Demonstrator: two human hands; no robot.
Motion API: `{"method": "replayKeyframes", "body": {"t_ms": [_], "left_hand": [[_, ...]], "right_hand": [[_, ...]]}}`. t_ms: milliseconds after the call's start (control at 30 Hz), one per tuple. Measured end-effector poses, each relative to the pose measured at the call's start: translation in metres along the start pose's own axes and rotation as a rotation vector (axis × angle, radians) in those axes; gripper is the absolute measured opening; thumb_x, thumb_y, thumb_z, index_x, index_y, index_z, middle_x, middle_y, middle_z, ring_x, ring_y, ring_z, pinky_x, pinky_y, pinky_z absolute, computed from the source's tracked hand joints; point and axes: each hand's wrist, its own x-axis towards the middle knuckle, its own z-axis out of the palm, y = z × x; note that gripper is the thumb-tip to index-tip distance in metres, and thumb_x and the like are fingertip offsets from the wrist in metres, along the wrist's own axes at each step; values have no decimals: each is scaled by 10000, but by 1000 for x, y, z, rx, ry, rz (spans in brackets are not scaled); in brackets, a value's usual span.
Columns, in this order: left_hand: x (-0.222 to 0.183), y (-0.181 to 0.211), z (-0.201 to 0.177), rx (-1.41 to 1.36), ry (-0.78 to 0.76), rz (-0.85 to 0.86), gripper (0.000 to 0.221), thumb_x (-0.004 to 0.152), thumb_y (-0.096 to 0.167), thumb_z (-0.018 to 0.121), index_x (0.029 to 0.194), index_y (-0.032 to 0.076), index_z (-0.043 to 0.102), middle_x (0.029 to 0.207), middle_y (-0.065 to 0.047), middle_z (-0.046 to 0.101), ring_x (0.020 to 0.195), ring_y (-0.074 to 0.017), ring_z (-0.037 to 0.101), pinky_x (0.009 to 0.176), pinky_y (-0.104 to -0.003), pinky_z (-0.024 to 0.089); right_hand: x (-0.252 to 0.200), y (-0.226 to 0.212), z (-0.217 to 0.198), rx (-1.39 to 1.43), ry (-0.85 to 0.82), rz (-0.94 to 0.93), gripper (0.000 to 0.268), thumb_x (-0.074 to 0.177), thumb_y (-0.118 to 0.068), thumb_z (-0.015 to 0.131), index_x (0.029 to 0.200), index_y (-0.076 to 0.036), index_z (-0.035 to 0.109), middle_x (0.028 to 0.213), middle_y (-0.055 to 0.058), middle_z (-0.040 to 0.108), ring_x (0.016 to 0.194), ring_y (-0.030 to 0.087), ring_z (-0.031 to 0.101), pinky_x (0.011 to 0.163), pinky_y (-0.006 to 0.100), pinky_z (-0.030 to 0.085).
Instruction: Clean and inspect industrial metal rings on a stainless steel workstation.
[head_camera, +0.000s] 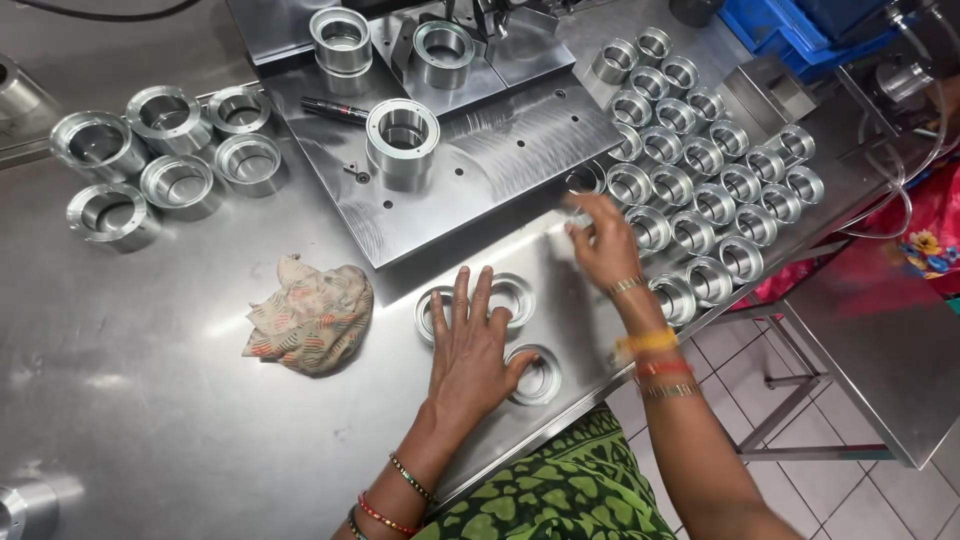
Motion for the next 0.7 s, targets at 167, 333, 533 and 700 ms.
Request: {"method": "replayKeyframes", "body": {"t_ms": [167,333,533,700], "left_hand": [[-2,-4,5,-2,100,14,438,820,405,778,896,-5,641,1550,-300,326,1518,-456,93,1191,-669,27],[-3,-2,0,-44,44,-35,419,829,384,762,928,-7,648,1541,-297,320,1511,-454,109,1178,-677,30],[0,-9,6,-24,64,12,466,856,370,745,1004,-54,620,1530,-321,331,1494,-458,169,1177,-676,42],[0,-11,6,-40,0,-26,481,834,387,756,1014,-41,629,1560,-288,324,1503,-438,171,1185,-663,36]], "right_hand": [[21,47,15,-389,141,-345,646,816,32,683,1435,-15,502,1417,246,533,1158,453,608,916,478,542],[-27,59,10,-328,61,-72,379,813,-97,789,1171,-57,672,1116,159,684,957,362,690,815,453,559],[-20,62,-40,383,-84,242,223,905,-133,749,1080,-1,706,828,50,654,616,146,563,519,298,426],[54,-31,-58,631,-124,25,119,956,-63,673,1048,8,649,817,18,652,579,96,609,483,251,484]]}}
